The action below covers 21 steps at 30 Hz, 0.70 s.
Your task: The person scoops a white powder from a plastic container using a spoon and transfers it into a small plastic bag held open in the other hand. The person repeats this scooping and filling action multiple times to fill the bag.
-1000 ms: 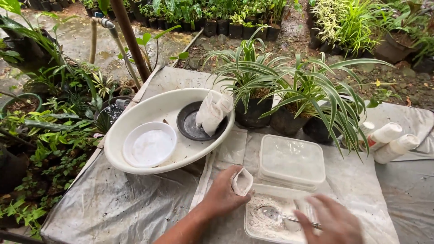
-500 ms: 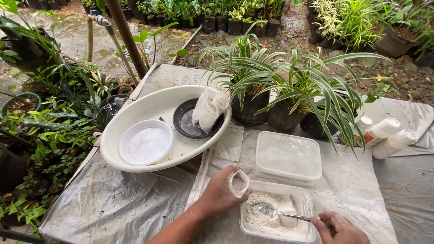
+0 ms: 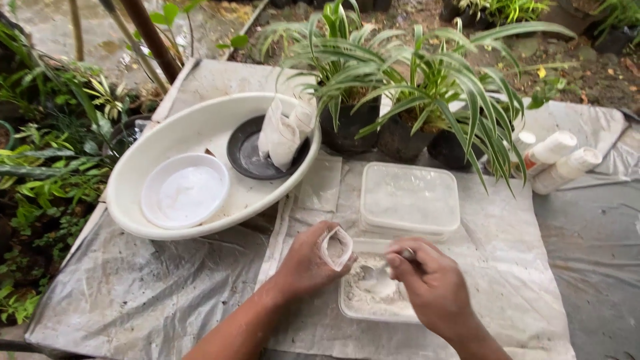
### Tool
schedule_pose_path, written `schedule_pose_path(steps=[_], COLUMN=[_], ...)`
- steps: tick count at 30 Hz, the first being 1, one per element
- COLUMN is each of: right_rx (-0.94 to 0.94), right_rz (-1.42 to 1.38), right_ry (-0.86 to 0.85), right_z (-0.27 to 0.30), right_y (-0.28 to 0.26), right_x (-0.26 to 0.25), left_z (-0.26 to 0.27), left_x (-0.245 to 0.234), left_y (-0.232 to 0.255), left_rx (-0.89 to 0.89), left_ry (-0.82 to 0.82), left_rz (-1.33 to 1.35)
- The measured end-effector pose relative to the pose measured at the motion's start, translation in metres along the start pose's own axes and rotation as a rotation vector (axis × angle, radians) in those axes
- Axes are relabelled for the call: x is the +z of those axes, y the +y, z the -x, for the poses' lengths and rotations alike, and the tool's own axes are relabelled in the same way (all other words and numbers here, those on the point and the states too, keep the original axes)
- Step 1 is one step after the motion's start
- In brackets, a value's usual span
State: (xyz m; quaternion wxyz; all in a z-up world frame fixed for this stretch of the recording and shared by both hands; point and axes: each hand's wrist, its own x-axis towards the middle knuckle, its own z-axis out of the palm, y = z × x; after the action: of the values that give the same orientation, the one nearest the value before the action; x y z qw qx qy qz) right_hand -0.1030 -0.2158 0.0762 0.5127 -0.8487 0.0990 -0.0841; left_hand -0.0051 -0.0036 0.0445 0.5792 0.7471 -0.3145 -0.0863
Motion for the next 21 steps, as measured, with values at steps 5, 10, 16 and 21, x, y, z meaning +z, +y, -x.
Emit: schedule_pose_path(steps=[5, 10, 16, 21], right_rx=[-0.344, -0.475, -0.495, -0.444], right_rz=[0.119, -0.105, 0.029, 0.046], right_ry=[-0.041, 0.079, 0.279, 0.204], right_z=[-0.001, 0.006, 0.007, 0.003], right_y=[0.023, 0.043, 0.037, 0.036], right_x=[0.001, -0.011, -0.007, 0.000], left_z=[-0.002, -0.002, 0.003, 0.002], left_x=[-0.004, -0.008, -0.003, 0.001], left_y=[-0.003, 0.001, -0.002, -0.005], left_rx=[0.019, 0.012, 0.034, 0.017], left_ry=[-0.025, -0.078, -0.077, -0.016], left_rz=[0.015, 0.034, -0.010, -0.039])
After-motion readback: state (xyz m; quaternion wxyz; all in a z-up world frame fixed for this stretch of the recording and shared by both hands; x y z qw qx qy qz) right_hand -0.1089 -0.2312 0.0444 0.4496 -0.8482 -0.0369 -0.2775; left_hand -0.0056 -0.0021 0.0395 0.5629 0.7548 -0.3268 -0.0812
